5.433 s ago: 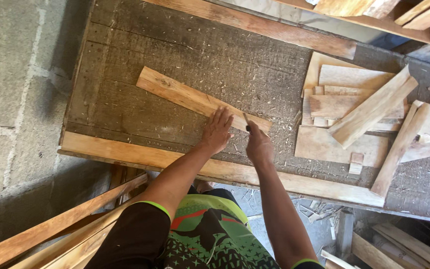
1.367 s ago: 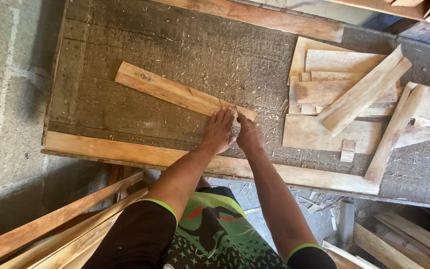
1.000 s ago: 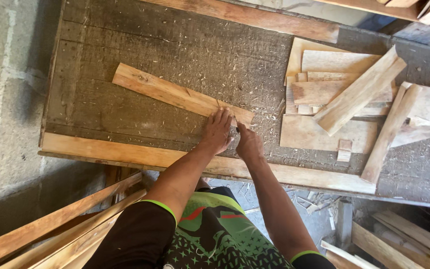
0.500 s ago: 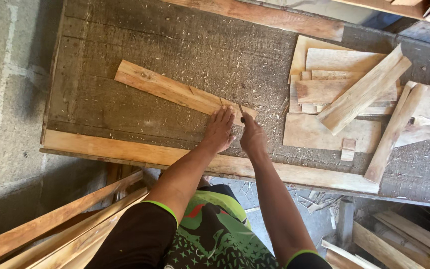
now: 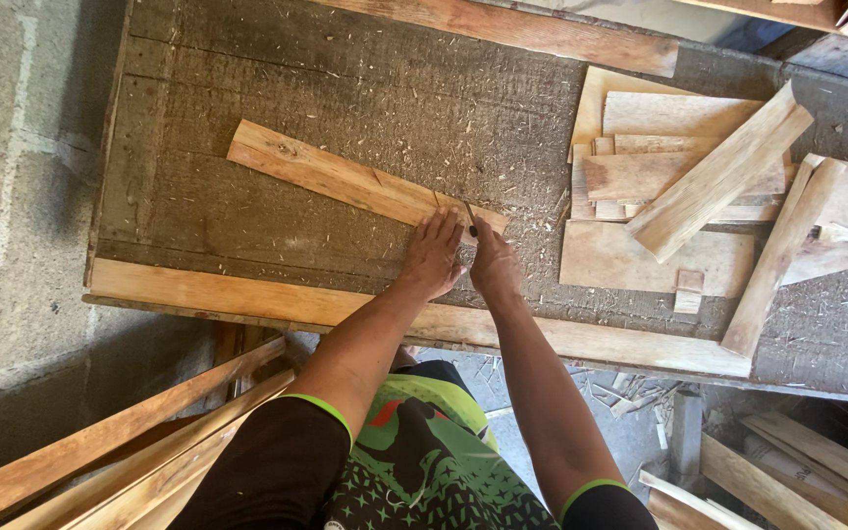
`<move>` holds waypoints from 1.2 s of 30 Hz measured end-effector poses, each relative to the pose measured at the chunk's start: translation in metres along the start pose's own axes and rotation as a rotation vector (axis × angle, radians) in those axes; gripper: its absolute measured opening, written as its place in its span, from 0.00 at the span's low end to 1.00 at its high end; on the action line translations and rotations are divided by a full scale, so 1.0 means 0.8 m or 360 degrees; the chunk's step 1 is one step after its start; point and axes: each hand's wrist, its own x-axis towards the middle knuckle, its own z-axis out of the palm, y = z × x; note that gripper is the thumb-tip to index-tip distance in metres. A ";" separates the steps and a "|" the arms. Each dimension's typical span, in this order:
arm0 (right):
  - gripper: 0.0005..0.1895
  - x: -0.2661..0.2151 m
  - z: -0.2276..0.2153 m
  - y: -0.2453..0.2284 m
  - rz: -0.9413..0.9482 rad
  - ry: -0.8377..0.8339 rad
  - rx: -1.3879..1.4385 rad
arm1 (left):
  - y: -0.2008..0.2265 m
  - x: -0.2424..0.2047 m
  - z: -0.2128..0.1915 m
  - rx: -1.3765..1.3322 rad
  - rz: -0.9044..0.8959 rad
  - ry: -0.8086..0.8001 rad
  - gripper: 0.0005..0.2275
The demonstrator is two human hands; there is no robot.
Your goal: The person assembles a wooden frame by cutting and fitting wooden planks. They use a utility knife to trim the ends of the planks and place them into a rectangular frame structure on a workbench.
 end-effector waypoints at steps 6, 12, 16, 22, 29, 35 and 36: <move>0.33 -0.001 -0.014 -0.016 0.0091 -0.0175 -0.0112 | 0.002 0.003 -0.002 0.0055 0.0006 -0.0057 0.40; 0.32 0.017 -0.036 -0.024 -0.0002 -0.0191 -0.0180 | 0.004 -0.004 -0.012 0.0088 0.0004 -0.0103 0.39; 0.33 0.021 -0.038 -0.020 0.0050 -0.0251 -0.0044 | 0.002 -0.007 -0.013 0.0057 -0.0004 -0.0045 0.39; 0.26 0.007 -0.024 0.005 -0.0199 -0.0016 -0.0020 | -0.001 0.000 0.000 0.0017 0.0015 0.0080 0.37; 0.29 -0.011 -0.002 0.022 -0.0388 0.0139 0.0074 | -0.008 -0.006 0.005 -0.0023 -0.0035 0.0087 0.37; 0.31 -0.057 0.006 0.023 -0.0372 0.0305 0.0197 | -0.004 -0.001 0.005 0.0059 0.0033 0.0021 0.40; 0.29 -0.060 0.006 0.019 -0.0407 0.0384 0.0230 | -0.008 0.001 0.001 0.0044 0.0041 0.0020 0.40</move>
